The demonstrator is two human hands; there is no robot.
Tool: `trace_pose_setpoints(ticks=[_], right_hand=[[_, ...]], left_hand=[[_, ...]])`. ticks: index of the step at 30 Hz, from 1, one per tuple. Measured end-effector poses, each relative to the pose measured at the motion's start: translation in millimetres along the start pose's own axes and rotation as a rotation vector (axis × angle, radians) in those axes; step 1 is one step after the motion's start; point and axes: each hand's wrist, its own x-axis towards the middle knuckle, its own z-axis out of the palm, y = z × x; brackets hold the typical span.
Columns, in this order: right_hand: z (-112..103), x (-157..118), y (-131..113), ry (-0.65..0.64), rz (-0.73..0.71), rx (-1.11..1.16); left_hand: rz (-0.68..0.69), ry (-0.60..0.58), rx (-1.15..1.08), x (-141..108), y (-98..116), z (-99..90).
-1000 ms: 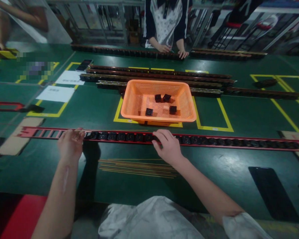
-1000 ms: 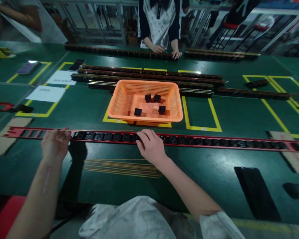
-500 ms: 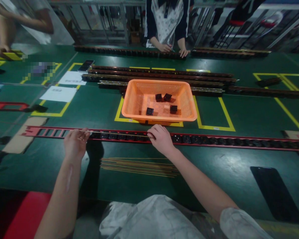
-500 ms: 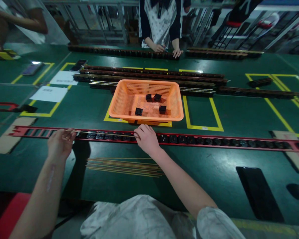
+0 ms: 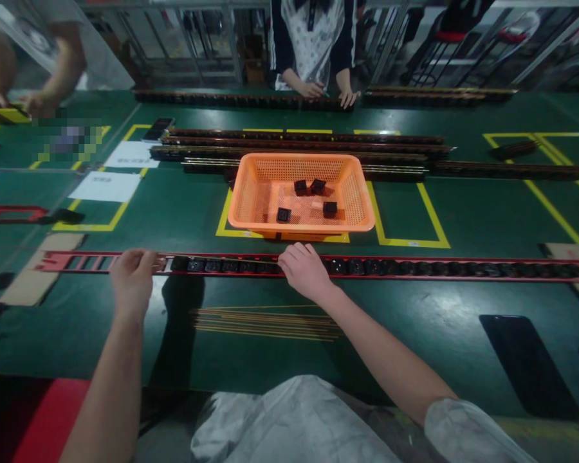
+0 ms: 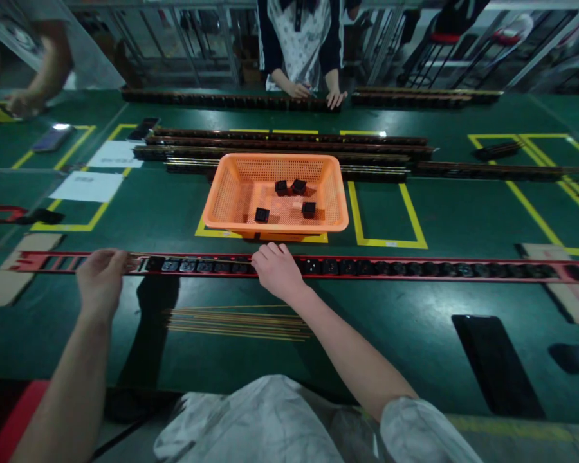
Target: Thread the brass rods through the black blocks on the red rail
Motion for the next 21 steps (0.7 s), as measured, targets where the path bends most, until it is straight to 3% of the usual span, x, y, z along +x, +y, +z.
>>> trace_pose_setpoints(ticks=[3,6,8,12,21], right_hand=[[-0.5,-0.1,-0.5,-0.002,-0.011,0.002],[-1.0,0.5,-1.4,-0.006,0.002,-0.006],[-1.5,1.1,-2.3,-0.019,0.016,-0.011],[-2.6,2.0,-3.6,-0.032,0.019,-0.026],[1.4,1.6,-2.1,-0.027,0.022,-0.030]], left_hand=[[0.176,-0.102,0.456,4.7,-4.2,-11.0],[0.261,-0.238,0.677,0.3,-5.7,-12.2],[0.269,-0.255,0.680,-6.1,-5.2,-8.8],[0.287,-0.160,0.682,-15.4,-3.7,-3.3],[0.184,-0.092,0.453,-8.6,-12.8,-1.0]])
